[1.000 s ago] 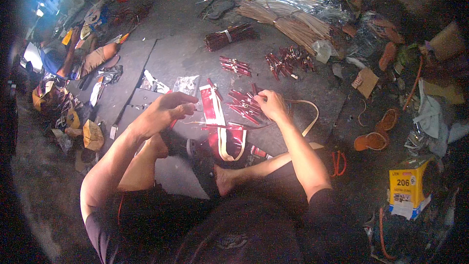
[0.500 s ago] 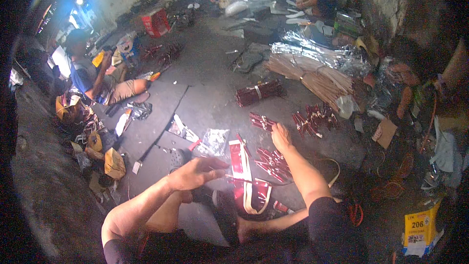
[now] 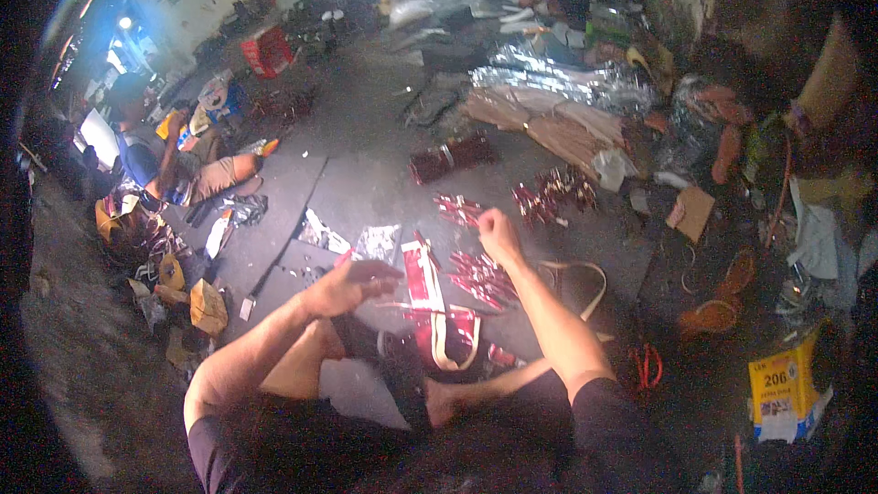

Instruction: The person sits on the floor and repeatedly picks up small red sticks and white ribbons, wrapping the ribbons around the sticks to create small decorative bundles. The person places the finished bundles on the floor beside them.

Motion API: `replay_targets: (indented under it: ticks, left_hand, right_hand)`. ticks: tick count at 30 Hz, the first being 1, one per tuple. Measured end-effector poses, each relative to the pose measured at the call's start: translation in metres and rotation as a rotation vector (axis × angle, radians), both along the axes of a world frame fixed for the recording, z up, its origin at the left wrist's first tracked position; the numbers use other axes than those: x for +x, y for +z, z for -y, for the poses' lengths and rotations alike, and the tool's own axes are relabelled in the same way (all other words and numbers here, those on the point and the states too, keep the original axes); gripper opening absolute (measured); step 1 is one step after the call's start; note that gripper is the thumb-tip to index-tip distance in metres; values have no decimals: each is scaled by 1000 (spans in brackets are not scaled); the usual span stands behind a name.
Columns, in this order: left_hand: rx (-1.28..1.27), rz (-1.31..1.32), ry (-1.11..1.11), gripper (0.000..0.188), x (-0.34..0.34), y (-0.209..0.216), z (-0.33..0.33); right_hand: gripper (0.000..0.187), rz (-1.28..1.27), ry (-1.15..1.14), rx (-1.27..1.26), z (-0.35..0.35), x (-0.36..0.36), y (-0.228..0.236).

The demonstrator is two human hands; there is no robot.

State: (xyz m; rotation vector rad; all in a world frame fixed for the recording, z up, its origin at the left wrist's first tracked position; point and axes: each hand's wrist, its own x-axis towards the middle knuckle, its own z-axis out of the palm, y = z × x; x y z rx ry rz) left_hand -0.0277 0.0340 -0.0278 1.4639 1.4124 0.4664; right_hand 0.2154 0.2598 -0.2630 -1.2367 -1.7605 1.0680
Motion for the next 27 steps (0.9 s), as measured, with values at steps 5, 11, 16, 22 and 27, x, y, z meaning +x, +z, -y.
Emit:
replay_targets:
  ticks: [5, 11, 16, 22, 27]
  left_hand:
    - [76, 171, 279, 52, 13, 23, 3]
    - [217, 468, 434, 40, 32, 47, -4]
    - [217, 495, 461, 33, 41, 52, 3]
    - [185, 529, 422, 35, 43, 42, 2]
    - [32, 276, 265, 52, 31, 44, 11]
  right_hand:
    - [25, -383, 232, -81, 97, -4, 150]
    - [20, -319, 243, 15, 169, 16, 233]
    - [16, -238, 243, 123, 180, 29, 256]
    - [17, -233, 291, 186, 172, 21, 249]
    - [19, -195, 67, 81, 129, 32, 192]
